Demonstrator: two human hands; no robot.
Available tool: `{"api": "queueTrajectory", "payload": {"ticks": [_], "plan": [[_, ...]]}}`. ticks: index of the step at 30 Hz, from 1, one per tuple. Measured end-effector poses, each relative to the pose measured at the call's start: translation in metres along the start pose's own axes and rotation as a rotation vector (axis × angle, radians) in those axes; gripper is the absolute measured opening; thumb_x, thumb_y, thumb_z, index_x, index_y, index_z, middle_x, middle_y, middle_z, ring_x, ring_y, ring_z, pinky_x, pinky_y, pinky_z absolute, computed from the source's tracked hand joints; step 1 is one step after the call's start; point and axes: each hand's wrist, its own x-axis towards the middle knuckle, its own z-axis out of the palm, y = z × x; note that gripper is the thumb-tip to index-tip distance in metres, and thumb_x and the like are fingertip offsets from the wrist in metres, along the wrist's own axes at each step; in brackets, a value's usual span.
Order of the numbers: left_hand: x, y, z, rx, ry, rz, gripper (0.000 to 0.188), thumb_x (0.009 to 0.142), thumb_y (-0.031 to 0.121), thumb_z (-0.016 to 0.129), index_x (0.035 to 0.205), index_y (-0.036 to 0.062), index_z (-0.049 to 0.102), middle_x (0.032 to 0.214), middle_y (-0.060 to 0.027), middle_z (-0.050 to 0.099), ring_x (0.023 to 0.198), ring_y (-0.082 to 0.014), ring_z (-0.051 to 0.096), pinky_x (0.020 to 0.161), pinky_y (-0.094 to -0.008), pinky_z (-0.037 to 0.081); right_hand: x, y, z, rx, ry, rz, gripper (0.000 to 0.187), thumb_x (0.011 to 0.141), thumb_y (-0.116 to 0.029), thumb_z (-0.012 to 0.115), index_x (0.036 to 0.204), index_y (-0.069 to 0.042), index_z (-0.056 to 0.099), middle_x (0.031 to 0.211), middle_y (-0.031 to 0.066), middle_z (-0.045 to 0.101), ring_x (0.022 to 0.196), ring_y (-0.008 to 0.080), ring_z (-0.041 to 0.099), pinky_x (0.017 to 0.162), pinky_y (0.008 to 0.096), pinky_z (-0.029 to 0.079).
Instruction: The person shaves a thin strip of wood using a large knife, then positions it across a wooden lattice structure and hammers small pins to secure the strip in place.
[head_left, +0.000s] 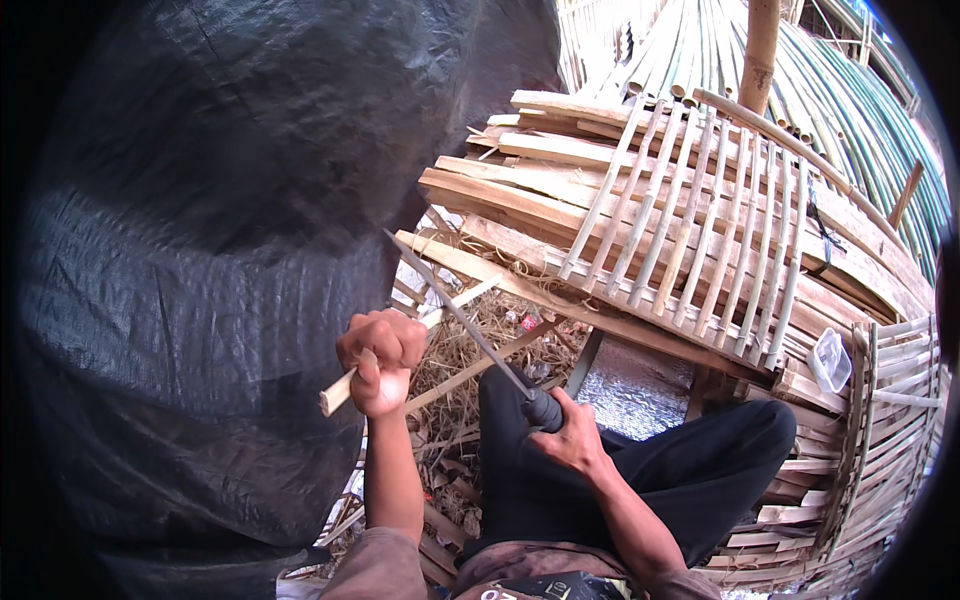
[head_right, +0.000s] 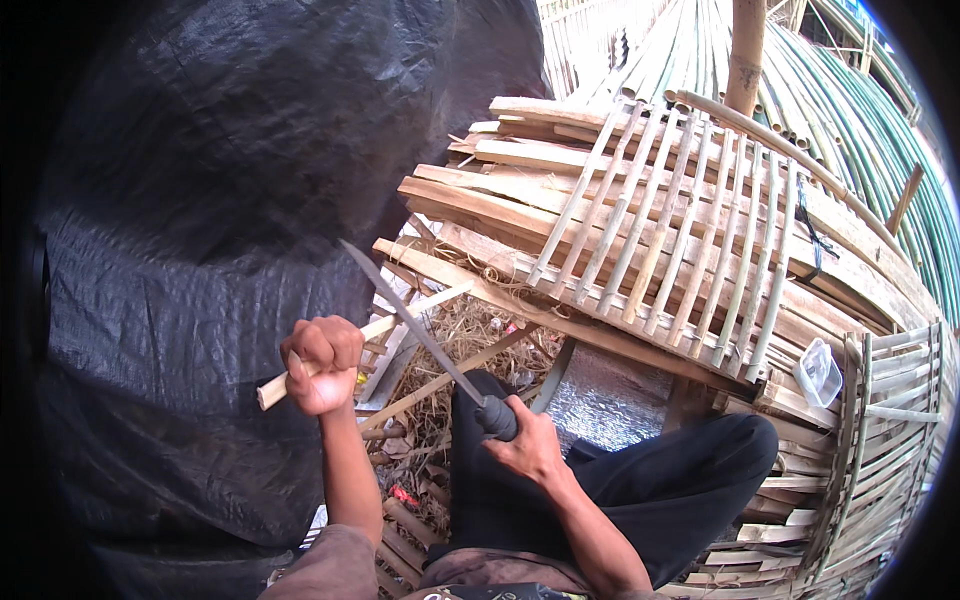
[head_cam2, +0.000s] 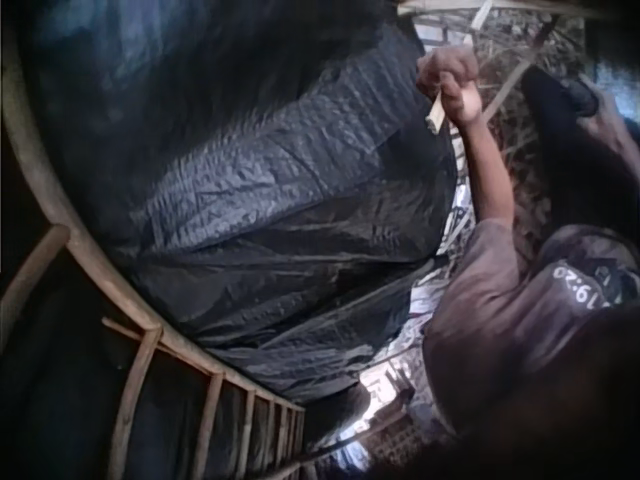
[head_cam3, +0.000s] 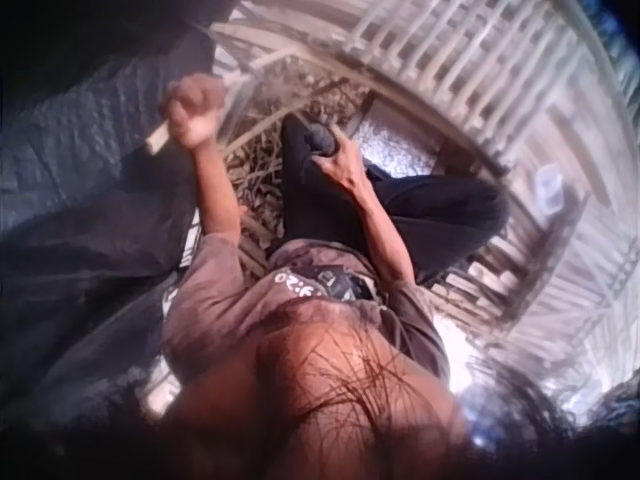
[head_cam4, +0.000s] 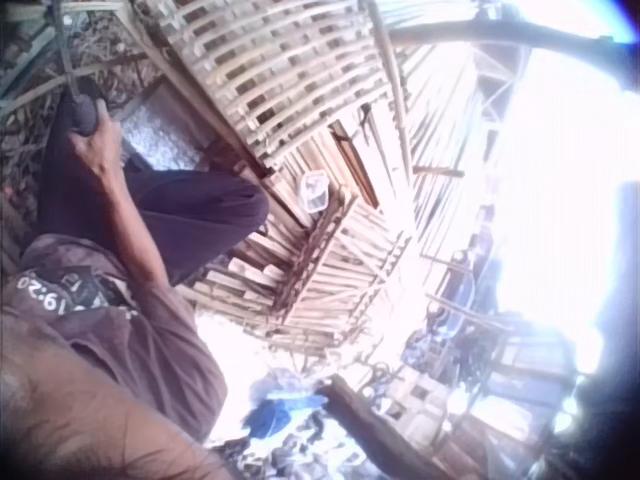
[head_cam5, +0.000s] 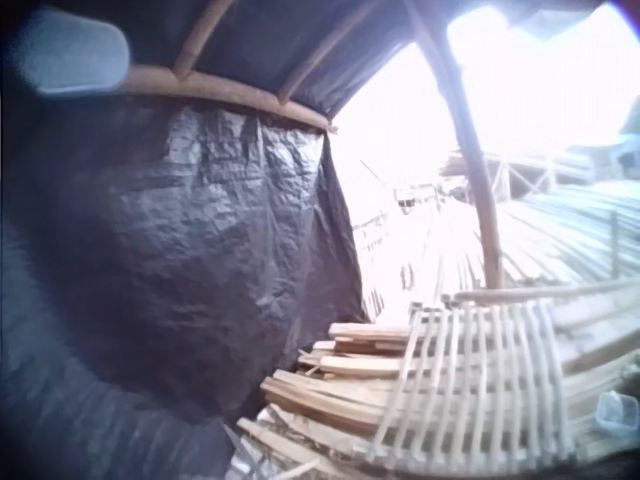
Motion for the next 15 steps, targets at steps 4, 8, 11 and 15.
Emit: {"api": "queueTrajectory", "payload": {"ticks": [4, 8, 11, 15], "plan": [[0.003, 0.004, 0.007, 0.024, -0.024, 0.011, 0.058, 0.094, 0.048, 0.056, 0.058, 0.0119, 0.029, 0.043, 0.0025, 0.027, 0.034, -0.0091, 0.02, 0.036, -0.0274, 0.015, -0.002, -0.005, 0.0, 0.057, -0.053, -0.084, 0.043, 0.066, -0.019, 0.078, 0.103, -0.005, 0.062, 0.072, 0.0216, 0.068, 0.073, 0.039, 0.071, 0.067, 0.0437, 0.056], [0.0, -0.009, 0.011, 0.004, -0.023, -0.02, 0.058, 0.093, 0.049, 0.057, 0.058, 0.0119, 0.029, 0.043, 0.0027, 0.027, 0.034, -0.0091, 0.02, 0.036, -0.0273, 0.015, 0.016, 0.035, 0.005, 0.044, 0.035, 0.061, 0.039, 0.068, -0.017, 0.074, 0.103, -0.005, 0.064, 0.076, 0.0211, 0.069, 0.077, 0.0395, 0.071, 0.07, 0.0441, 0.055], [0.001, -0.004, 0.006, 0.046, -0.038, -0.002, 0.058, 0.093, 0.05, 0.058, 0.058, 0.0119, 0.03, 0.044, 0.0028, 0.028, 0.035, -0.0093, 0.022, 0.036, -0.0273, 0.016, 0.008, 0.023, 0.004, 0.047, 0.037, 0.001, 0.035, 0.066, -0.012, 0.074, 0.098, -0.002, 0.065, 0.073, 0.0119, 0.069, 0.066, 0.0223, 0.069, 0.068, 0.0354, 0.054], [0.002, 0.0, 0.012, 0.03, -0.013, -0.02, 0.061, 0.092, 0.051, 0.061, 0.058, 0.0104, 0.03, 0.045, 0.0024, 0.028, 0.036, -0.0093, 0.024, 0.039, -0.0286, 0.014, 0.002, -0.001, -0.005, 0.034, 0.0, -0.12, 0.037, 0.065, -0.014, 0.076, 0.098, -0.004, 0.063, 0.073, 0.0161, 0.069, 0.068, 0.0323, 0.07, 0.066, 0.0387, 0.055]]}}
